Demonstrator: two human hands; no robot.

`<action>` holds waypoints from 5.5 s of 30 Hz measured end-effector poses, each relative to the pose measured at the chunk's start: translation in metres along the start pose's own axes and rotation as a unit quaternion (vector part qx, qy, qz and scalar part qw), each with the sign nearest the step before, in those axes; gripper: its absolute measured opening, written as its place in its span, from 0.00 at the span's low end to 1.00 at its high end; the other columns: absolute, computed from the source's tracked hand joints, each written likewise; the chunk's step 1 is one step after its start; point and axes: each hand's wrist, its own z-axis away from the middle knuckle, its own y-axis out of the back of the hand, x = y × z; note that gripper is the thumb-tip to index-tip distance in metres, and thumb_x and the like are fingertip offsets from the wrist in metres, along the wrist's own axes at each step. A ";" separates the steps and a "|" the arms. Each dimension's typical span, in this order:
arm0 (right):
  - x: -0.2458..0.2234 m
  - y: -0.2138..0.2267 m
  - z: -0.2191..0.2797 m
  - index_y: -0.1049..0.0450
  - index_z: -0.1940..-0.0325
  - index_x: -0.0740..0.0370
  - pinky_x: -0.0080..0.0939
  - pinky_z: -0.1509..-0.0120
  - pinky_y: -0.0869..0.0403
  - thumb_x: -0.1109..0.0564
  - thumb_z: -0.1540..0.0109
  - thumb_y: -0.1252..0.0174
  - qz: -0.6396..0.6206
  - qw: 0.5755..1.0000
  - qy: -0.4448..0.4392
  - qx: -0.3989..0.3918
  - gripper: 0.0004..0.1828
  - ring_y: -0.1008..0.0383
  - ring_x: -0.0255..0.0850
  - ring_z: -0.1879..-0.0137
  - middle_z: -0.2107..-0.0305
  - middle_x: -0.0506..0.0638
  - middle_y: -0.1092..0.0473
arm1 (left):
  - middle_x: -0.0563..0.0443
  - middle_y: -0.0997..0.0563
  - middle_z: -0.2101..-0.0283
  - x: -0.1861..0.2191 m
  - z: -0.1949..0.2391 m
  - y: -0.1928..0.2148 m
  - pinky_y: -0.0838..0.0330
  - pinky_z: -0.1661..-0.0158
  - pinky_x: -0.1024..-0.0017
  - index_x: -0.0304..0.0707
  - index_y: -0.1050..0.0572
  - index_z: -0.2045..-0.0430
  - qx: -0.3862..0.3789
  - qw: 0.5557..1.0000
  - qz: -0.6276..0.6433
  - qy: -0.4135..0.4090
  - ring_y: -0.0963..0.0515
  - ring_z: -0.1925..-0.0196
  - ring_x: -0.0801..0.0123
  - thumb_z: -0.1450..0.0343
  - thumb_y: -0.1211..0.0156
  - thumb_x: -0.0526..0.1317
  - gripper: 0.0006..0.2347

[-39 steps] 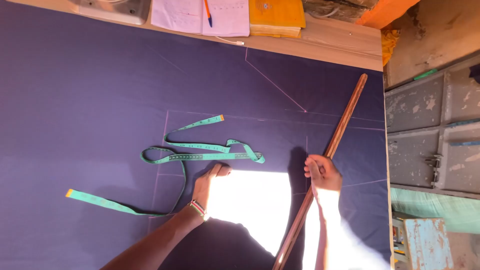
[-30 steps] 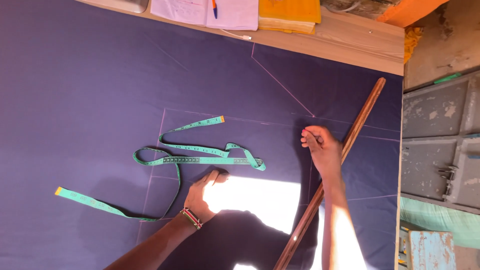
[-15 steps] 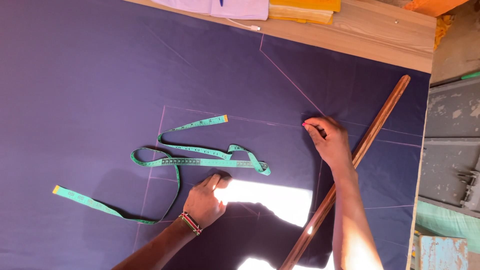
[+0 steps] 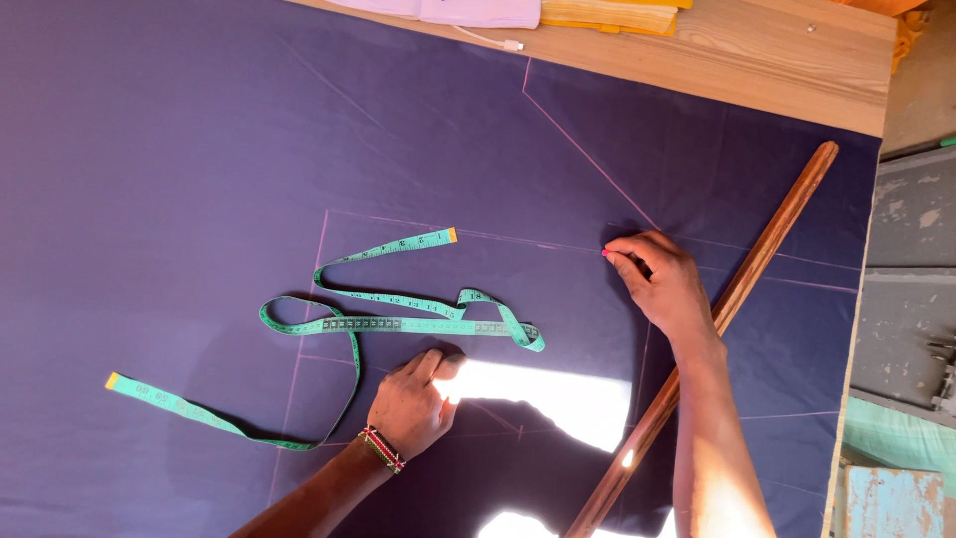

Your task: Measuring and marking dimensions on a large piece of blue fabric using a measuring tape, chalk, and a wooden ruler for pattern making.

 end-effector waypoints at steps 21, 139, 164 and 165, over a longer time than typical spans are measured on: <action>0.016 -0.002 -0.003 0.20 0.53 0.60 0.39 0.52 0.25 0.63 0.32 0.36 0.027 0.994 0.010 0.105 0.04 0.26 0.41 0.60 0.62 0.52 0.26 | 0.52 0.26 0.64 0.006 -0.008 0.014 0.23 0.72 0.68 0.40 0.25 0.52 0.034 0.999 0.017 -0.007 0.22 0.65 0.65 0.43 0.37 0.32 0.23; -0.182 -0.247 0.154 0.21 0.49 0.56 0.37 0.59 0.17 0.68 0.43 0.40 -0.215 0.894 -0.306 0.246 0.20 0.19 0.38 0.64 0.68 0.47 0.20 | 0.51 0.22 0.59 -0.105 -0.166 0.028 0.27 0.52 0.60 0.48 0.19 0.65 0.048 0.994 -0.028 0.098 0.23 0.50 0.55 0.36 0.29 0.45 0.10; -0.070 -0.146 0.171 0.29 0.42 0.77 0.54 0.73 0.16 0.69 0.37 0.45 -0.633 0.715 -0.224 0.195 0.19 0.18 0.58 0.67 0.65 0.72 0.25 | 0.39 0.18 0.73 -0.043 -0.230 0.062 0.26 0.74 0.74 0.33 0.24 0.62 -0.195 0.882 0.418 0.098 0.19 0.79 0.65 0.30 0.42 0.35 0.06; -0.103 -0.118 0.162 0.27 0.43 0.75 0.51 0.69 0.16 0.67 0.34 0.47 -0.582 0.737 -0.233 0.254 0.15 0.17 0.55 0.66 0.66 0.69 0.24 | 0.39 0.21 0.80 -0.036 -0.237 0.056 0.32 0.88 0.77 0.30 0.23 0.61 -0.184 0.851 0.482 0.099 0.25 0.91 0.68 0.30 0.44 0.32 0.07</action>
